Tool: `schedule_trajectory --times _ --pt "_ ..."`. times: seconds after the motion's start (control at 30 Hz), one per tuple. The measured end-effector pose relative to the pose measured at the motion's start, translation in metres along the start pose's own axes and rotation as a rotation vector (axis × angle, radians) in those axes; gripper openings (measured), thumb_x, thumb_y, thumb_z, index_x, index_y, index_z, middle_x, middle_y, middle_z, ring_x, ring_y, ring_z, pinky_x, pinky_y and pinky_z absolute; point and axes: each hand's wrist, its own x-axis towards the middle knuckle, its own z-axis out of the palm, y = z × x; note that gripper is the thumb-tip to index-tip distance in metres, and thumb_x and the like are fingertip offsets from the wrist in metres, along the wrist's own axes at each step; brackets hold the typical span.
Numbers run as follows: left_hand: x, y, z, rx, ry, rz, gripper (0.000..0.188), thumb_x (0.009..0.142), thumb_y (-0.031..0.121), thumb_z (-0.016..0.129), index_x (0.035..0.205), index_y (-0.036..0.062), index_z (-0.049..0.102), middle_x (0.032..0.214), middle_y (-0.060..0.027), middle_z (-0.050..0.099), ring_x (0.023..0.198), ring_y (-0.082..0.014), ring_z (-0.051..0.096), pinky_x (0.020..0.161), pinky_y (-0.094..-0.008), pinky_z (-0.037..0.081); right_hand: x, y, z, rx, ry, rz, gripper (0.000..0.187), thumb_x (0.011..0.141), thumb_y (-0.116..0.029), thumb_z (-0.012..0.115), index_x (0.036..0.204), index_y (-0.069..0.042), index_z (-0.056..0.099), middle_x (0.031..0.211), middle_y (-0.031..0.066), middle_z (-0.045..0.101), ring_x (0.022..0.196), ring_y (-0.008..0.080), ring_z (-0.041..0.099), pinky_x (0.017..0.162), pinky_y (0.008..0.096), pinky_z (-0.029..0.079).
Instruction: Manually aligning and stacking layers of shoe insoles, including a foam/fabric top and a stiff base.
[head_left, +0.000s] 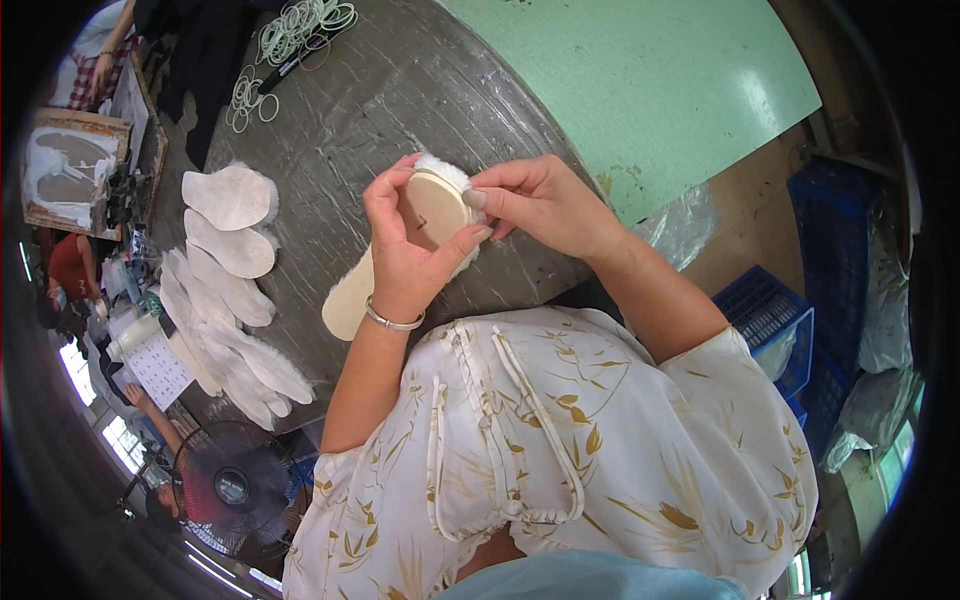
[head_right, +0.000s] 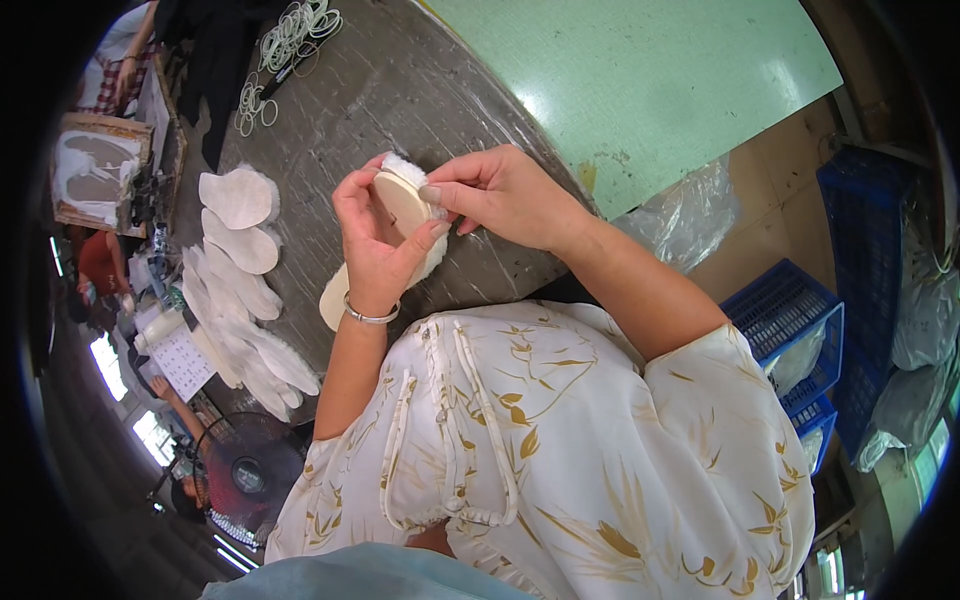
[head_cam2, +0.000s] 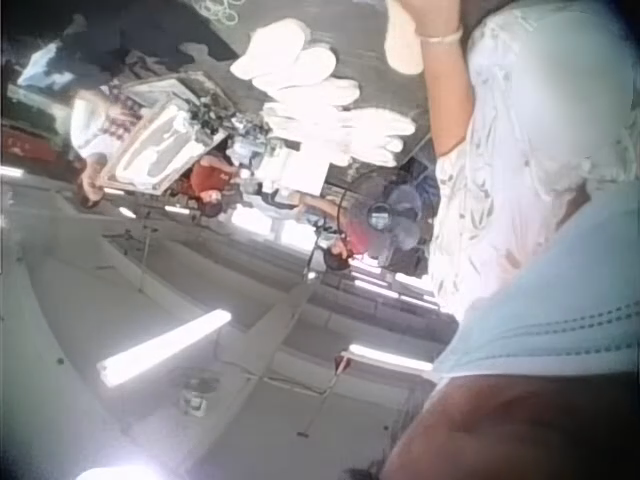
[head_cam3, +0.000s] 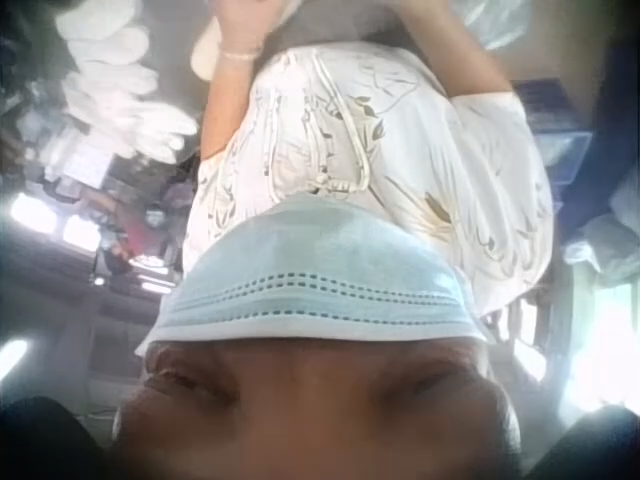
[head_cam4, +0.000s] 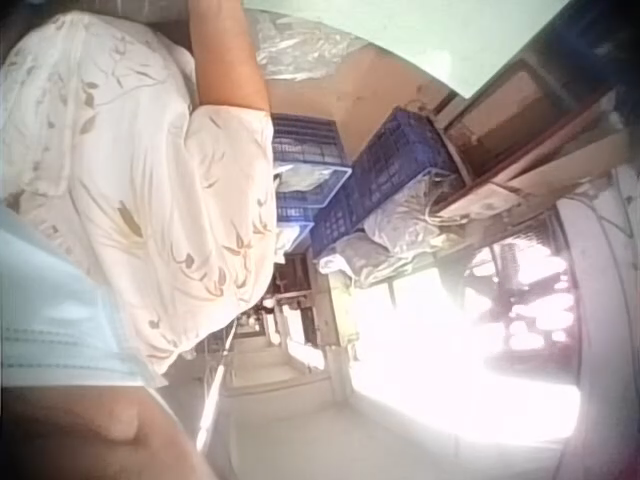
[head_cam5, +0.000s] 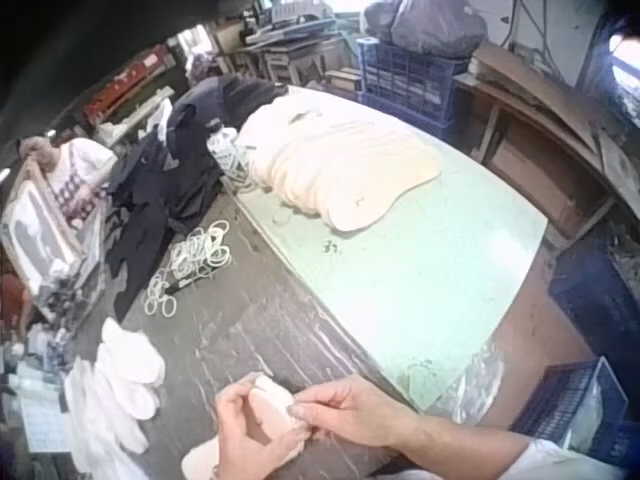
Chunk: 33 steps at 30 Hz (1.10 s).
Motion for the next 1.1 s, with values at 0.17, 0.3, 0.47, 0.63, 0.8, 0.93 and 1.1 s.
schedule_trajectory --times 0.17,0.3,0.47,0.63,0.8,0.93,1.1 --pt "0.0 0.001 0.0 -0.112 -0.032 0.029 0.082 0.069 0.015 0.086 0.127 0.0091 0.029 0.137 -0.0171 0.035 0.121 -0.0239 0.045 0.103 -0.0388 0.039 0.002 0.005 -0.001 0.004 -0.007 -0.032 0.021 0.094 -0.016 0.061 0.105 -0.001 0.069 0.088 0.0016 0.068 0.075 0.0063 0.06 0.067 0.0227 0.052" --pt "-0.001 0.002 0.001 -0.18 -0.027 0.003 0.073 0.072 0.009 0.08 0.125 0.009 0.031 0.134 -0.0165 0.038 0.119 -0.0239 0.047 0.103 -0.0392 0.04 0.002 0.015 0.008 0.052 0.076 -0.154 0.016 0.093 -0.013 0.06 0.098 0.001 0.067 0.085 -0.0009 0.066 0.076 0.005 0.057 0.069 0.0218 0.048" --pt "-0.001 -0.002 0.002 0.126 0.083 0.179 0.064 0.069 0.009 0.074 0.119 0.0067 0.034 0.13 -0.0194 0.044 0.121 -0.0319 0.047 0.103 -0.044 0.039 0.0 0.025 0.012 -0.138 0.223 -0.159 0.016 0.088 -0.011 0.061 0.092 0.004 0.063 0.079 0.0068 0.066 0.07 0.0088 0.06 0.062 0.0263 0.049" --pt "0.0 0.021 -0.001 0.59 0.138 0.301 0.057 0.068 0.01 0.071 0.118 0.0023 0.044 0.124 -0.0209 0.05 0.118 -0.038 0.05 0.097 -0.0448 0.043 -0.003 0.024 0.014 -0.217 0.246 -0.182 0.013 0.088 -0.008 0.061 0.092 0.004 0.063 0.087 0.0077 0.066 0.074 0.0114 0.062 0.066 0.0267 0.051" --pt "-0.014 0.045 -0.007 0.535 0.268 0.2 0.022 0.075 0.0 0.068 0.098 -0.0012 0.065 0.094 -0.0145 0.067 0.08 -0.0242 0.066 0.071 -0.0307 0.054 0.0 0.011 0.02 -0.052 -0.002 -0.333 0.011 0.095 -0.002 0.054 0.103 0.004 0.058 0.124 0.0093 0.052 0.095 0.0085 0.057 0.079 0.0229 0.049" --pt "-0.029 0.055 -0.022 0.294 0.406 0.072 0.015 0.08 -0.002 0.068 0.096 -0.0026 0.068 0.09 -0.013 0.068 0.074 -0.0146 0.066 0.066 -0.0237 0.054 0.011 -0.001 0.02 -0.097 -0.057 -0.392 0.035 0.094 -0.001 0.054 0.129 0.001 0.051 0.135 0.011 0.049 0.104 0.0152 0.059 0.084 0.0261 0.051" --pt "-0.051 0.075 -0.036 0.187 0.449 0.021 0.017 0.082 0.0 0.068 0.099 -0.0026 0.069 0.091 -0.0099 0.069 0.076 -0.0113 0.066 0.068 -0.0228 0.054 0.025 -0.025 0.047 -0.547 -0.128 -0.72 0.048 0.085 0.0 0.064 0.131 -0.012 0.056 0.13 0.0104 0.056 0.103 0.02 0.062 0.083 0.03 0.052"
